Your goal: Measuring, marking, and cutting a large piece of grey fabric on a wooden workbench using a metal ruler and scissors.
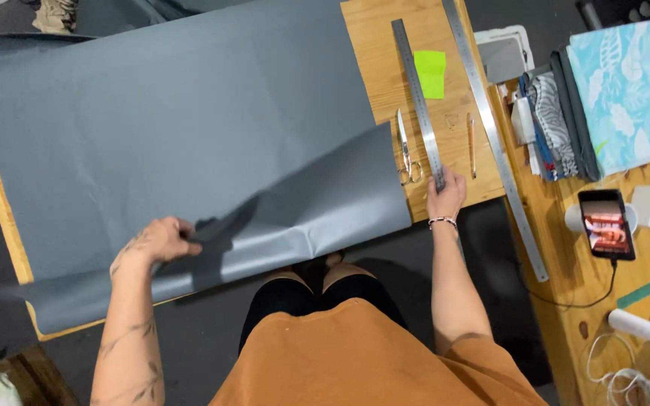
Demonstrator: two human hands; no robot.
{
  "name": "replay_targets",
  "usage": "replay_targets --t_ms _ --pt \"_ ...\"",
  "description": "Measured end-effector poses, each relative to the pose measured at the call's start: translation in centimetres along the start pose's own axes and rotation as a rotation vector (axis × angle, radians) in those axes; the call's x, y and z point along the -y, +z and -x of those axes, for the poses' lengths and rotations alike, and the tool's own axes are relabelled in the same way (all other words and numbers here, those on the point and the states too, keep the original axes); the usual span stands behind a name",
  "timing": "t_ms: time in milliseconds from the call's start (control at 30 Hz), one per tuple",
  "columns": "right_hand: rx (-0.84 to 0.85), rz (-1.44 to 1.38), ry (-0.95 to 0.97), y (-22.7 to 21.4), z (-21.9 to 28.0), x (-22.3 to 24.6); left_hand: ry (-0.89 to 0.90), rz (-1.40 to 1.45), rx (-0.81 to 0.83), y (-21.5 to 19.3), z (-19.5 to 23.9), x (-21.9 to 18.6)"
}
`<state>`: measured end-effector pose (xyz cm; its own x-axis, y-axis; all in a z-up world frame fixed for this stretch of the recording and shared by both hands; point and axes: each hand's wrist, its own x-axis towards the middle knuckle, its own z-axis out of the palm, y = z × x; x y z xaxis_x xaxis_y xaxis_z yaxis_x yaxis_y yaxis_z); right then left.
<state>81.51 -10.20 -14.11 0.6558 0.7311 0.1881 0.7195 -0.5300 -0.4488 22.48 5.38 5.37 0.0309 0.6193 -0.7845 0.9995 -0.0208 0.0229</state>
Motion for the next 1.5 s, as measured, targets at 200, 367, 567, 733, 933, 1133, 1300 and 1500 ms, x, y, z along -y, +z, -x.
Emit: replay_targets --t_ms 200,367,567,733,933,1133,1300,1500 --pt "-0.021 0.009 -0.053 0.7 -1.4 -0.8 -0.095 0.141 0.203 3.8 7.7 -0.5" --pt "0.227 -0.222 0.035 -6.8 -3.4 8.9 -0.031 0.325 0.457 3.0 15.6 -2.9" --pt "0.523 -0.278 -0.344 -1.7 -6.7 11.7 0.135 1.016 0.036 11.1 10.0 2.5" --pt "0.739 0.033 -0.589 -1.3 -2.7 20.4 -0.240 0.602 -0.418 10.8 2.8 6.8" --pt "0.875 0.311 -0.378 -1.1 -0.2 26.6 -0.451 0.572 -0.412 6.0 -0.8 10.1" --pt "0.799 0.415 -0.366 1.7 -0.9 28.3 -0.399 0.494 -0.444 0.7 -3.9 12.6" --pt "0.741 0.454 -0.311 4.3 -2.3 30.6 -0.364 0.443 -0.412 -3.3 -8.1 14.5" --pt "0.734 0.437 -0.192 6.5 -4.5 33.2 -0.329 0.385 -0.394 -7.7 -12.4 15.5"
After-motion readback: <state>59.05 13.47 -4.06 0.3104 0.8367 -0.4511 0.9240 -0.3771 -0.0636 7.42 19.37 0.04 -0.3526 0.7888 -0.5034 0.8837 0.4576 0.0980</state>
